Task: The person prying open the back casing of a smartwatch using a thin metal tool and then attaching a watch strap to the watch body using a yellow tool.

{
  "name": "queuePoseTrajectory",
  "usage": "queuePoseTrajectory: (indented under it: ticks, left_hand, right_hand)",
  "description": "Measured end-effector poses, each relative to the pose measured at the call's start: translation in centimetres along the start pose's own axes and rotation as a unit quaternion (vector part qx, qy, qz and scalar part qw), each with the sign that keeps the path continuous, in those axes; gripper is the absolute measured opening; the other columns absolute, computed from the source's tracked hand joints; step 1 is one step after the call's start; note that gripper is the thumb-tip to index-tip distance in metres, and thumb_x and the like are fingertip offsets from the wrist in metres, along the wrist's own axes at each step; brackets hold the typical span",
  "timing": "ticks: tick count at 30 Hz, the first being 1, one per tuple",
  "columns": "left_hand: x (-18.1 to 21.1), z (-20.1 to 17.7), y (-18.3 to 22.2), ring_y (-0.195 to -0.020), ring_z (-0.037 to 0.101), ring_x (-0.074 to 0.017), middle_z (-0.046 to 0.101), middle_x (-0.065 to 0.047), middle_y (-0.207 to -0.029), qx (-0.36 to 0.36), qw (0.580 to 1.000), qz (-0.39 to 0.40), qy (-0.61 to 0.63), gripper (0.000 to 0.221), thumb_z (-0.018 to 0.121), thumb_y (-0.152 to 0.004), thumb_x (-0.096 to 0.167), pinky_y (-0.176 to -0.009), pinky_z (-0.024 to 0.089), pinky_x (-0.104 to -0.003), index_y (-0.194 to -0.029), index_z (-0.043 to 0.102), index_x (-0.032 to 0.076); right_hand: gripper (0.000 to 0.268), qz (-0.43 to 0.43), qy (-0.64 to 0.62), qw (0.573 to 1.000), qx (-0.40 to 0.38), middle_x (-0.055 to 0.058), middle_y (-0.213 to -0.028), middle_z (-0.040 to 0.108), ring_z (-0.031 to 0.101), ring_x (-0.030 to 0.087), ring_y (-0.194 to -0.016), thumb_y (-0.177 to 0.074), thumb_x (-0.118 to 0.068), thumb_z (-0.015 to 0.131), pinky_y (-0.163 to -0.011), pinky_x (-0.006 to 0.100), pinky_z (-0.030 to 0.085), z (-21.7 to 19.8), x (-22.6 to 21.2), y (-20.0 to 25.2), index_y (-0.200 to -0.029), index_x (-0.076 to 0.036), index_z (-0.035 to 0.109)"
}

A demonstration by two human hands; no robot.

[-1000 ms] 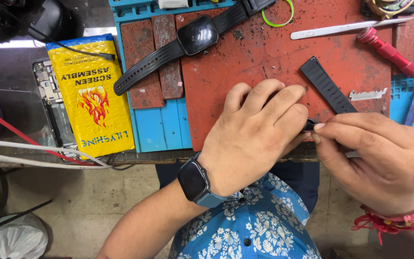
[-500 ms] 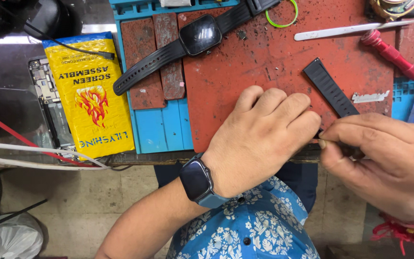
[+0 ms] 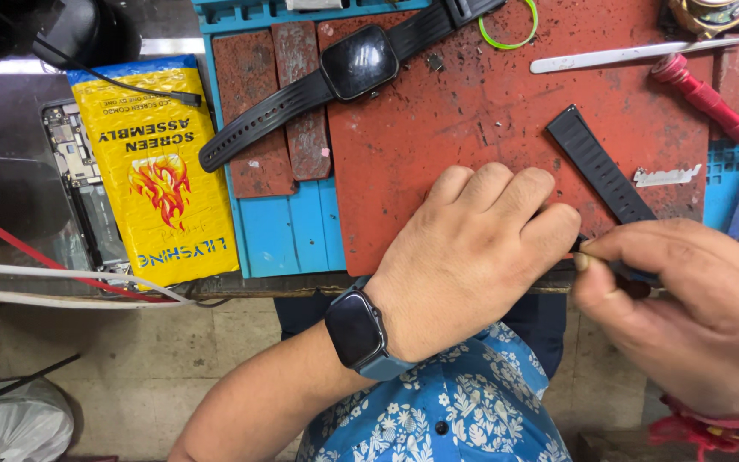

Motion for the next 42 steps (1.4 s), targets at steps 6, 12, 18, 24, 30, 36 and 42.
queuePoseTrajectory:
  ticks: [6, 12, 18, 24, 30, 36, 42]
  left_hand:
    - [-0.1, 0.0, 0.0, -0.096, 0.054, -0.0204, 0.051, -0.003, -0.1, -0.001, 1.0, 0.001, 0.005, 0.008, 0.06, -0.101, 0.019, -0.086, 0.041, -0.036, -0.105, 0.055, 0.015]
    - [-0.2, -0.3, 0.1, -0.098, 0.054, -0.021, 0.052, -0.004, -0.101, 0.005, 1.0, 0.002, -0.006, 0.012, 0.063, -0.101, 0.021, -0.087, 0.042, -0.036, -0.106, 0.054, 0.014]
    - [-0.2, -0.5, 0.3, -0.112, 0.055, -0.0257, 0.054, -0.01, -0.128, 0.025, 1.0, -0.012, 0.002, 0.041, 0.072, -0.097, 0.027, -0.094, 0.042, -0.04, -0.128, 0.054, 0.006]
    - [-0.5, -1.0, 0.3, -0.131, 0.05, -0.0345, 0.049, -0.014, -0.138, 0.057, 0.998, -0.037, -0.006, 0.052, 0.078, -0.094, 0.031, -0.106, 0.04, -0.047, -0.13, 0.051, 0.006]
    - [-0.6, -1.5, 0.2, -0.13, 0.051, -0.0331, 0.051, -0.011, -0.135, 0.053, 0.996, -0.063, -0.017, 0.055, 0.08, -0.09, 0.035, -0.11, 0.039, -0.05, -0.13, 0.056, 0.007]
    - [-0.3, -2.4, 0.9, -0.121, 0.052, -0.0294, 0.055, -0.006, -0.123, 0.084, 0.995, -0.057, -0.001, 0.041, 0.084, -0.091, 0.027, -0.108, 0.04, -0.045, -0.126, 0.067, 0.014]
    - [-0.7, -5.1, 2.4, -0.103, 0.059, -0.0285, 0.061, -0.006, -0.105, 0.222, 0.967, -0.108, 0.057, 0.03, 0.087, -0.087, 0.015, -0.092, 0.049, -0.038, -0.111, 0.069, 0.011]
  right_hand:
    - [0.018, 0.043, -0.006, 0.998, -0.034, 0.01, -0.09, 0.071, 0.071, 0.018, -0.08, -0.084, -0.001, 0.079, -0.073, 0.027, 0.055, 0.0, 0.3, -0.4, -0.1, 0.0, 0.07]
    - [0.017, 0.081, 0.021, 0.995, -0.051, 0.012, -0.087, 0.071, 0.071, 0.02, -0.078, -0.08, -0.001, 0.079, -0.07, 0.031, 0.054, -0.1, 0.7, -0.5, -0.095, 0.003, 0.073]
    - [0.018, 0.162, -0.074, 0.984, 0.023, 0.013, -0.11, 0.064, 0.067, 0.018, -0.08, -0.092, 0.002, 0.072, -0.068, 0.027, 0.055, -0.8, 3.3, 0.9, -0.109, 0.003, 0.065]
    - [0.034, 0.23, -0.254, 0.939, 0.033, 0.007, -0.108, 0.062, 0.072, 0.014, -0.1, -0.099, 0.001, 0.059, -0.088, 0.025, 0.059, -0.8, 6.1, 2.3, -0.132, 0.001, 0.053]
    - [0.025, 0.247, -0.268, 0.924, 0.119, 0.012, -0.111, 0.072, 0.069, 0.012, -0.102, -0.102, 0.003, 0.068, -0.094, 0.024, 0.056, -2.1, 8.2, 4.9, -0.126, 0.004, 0.062]
    - [0.025, 0.252, -0.265, 0.923, 0.118, 0.012, -0.102, 0.073, 0.07, 0.011, -0.092, -0.1, 0.003, 0.071, -0.082, 0.025, 0.061, -1.5, 7.2, 5.1, -0.125, 0.005, 0.065]
    - [0.032, 0.243, -0.248, 0.929, 0.13, 0.008, -0.106, 0.072, 0.068, 0.008, -0.091, -0.094, 0.003, 0.07, -0.076, 0.021, 0.056, -1.5, 6.3, 3.6, -0.126, 0.003, 0.064]
Point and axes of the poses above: each hand's wrist, its own y-axis away from the middle knuckle, its own z-axis out of the palm, x = y × z, the point moved 9 cm from there along -y, towards the middle knuckle
